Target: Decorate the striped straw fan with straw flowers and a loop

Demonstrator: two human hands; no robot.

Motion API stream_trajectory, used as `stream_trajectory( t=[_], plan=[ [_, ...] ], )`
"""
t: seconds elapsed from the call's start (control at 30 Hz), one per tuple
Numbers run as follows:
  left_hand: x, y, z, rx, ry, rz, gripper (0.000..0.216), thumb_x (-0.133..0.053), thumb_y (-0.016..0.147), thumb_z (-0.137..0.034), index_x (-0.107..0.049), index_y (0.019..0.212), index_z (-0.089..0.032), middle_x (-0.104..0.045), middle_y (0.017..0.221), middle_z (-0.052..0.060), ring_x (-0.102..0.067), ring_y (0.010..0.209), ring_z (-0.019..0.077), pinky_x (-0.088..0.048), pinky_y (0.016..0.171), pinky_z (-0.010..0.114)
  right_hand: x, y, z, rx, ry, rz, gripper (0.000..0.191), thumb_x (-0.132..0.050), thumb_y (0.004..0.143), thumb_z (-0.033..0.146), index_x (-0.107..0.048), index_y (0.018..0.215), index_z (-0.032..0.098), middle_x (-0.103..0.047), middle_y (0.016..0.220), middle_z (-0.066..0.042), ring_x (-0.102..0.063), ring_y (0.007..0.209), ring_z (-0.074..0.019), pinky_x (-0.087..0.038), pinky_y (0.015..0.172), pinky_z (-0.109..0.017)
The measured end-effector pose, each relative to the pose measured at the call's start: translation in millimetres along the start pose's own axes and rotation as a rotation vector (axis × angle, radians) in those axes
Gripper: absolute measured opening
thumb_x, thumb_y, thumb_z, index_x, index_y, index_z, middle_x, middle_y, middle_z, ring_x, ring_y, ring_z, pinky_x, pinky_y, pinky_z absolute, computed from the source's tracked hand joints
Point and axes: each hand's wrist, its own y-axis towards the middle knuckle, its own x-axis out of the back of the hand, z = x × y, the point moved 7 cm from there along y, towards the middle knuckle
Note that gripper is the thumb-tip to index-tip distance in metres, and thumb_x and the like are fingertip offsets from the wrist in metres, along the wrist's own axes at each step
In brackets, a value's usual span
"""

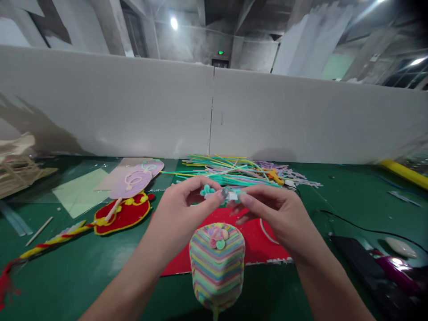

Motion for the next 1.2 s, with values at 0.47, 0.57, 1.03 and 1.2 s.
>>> stream_trajectory(
  t=[0.47,0.57,1.03,1.2],
  plan=[
    [-20,-28,-33,-0.509,0.528,-0.210,0.012,-0.040,0.088,-0.014,-0.048,0.096,-0.019,-0.058,0.087,0.002,-0.054,0.078,0.0148,-0.044,0.067,0.026,4,-10,16,0.267,-0.258,-0.279,0.005,-0.065,0.073,0.024,-0.068,0.075,0.021,-0.071,0.072,0.002,-0.067,0.063,-0.0141,-0.060,0.059,-0.022],
    [-22,-26,-29,-0.465,0.551,-0.144,0.016,-0.038,0.087,-0.010,-0.046,0.096,-0.020,-0.056,0.086,0.002,-0.052,0.077,0.0144,-0.043,0.066,0.025,1,-13,19,0.307,-0.354,-0.286,0.007,-0.064,0.074,0.023,-0.069,0.078,0.021,-0.071,0.075,0.001,-0.067,0.064,-0.0147,-0.059,0.059,-0.023],
    [-21,-25,-28,-0.421,0.487,-0.085,0.012,-0.038,0.088,-0.013,-0.046,0.091,-0.021,-0.055,0.082,0.000,-0.051,0.073,0.0134,-0.041,0.062,0.025,3,-19,26,0.422,-0.536,-0.320,0.007,-0.065,0.073,0.021,-0.070,0.078,0.022,-0.071,0.074,0.001,-0.066,0.065,-0.0135,-0.056,0.062,-0.021],
    [-22,-27,-29,-0.456,0.533,-0.088,0.020,-0.034,0.085,-0.006,-0.046,0.091,-0.021,-0.055,0.085,0.001,-0.052,0.076,0.0144,-0.043,0.065,0.026,2,-17,27,0.415,-0.550,-0.302,0.008,-0.065,0.073,0.023,-0.070,0.078,0.022,-0.071,0.075,0.001,-0.066,0.065,-0.0152,-0.056,0.062,-0.024]
  ],
)
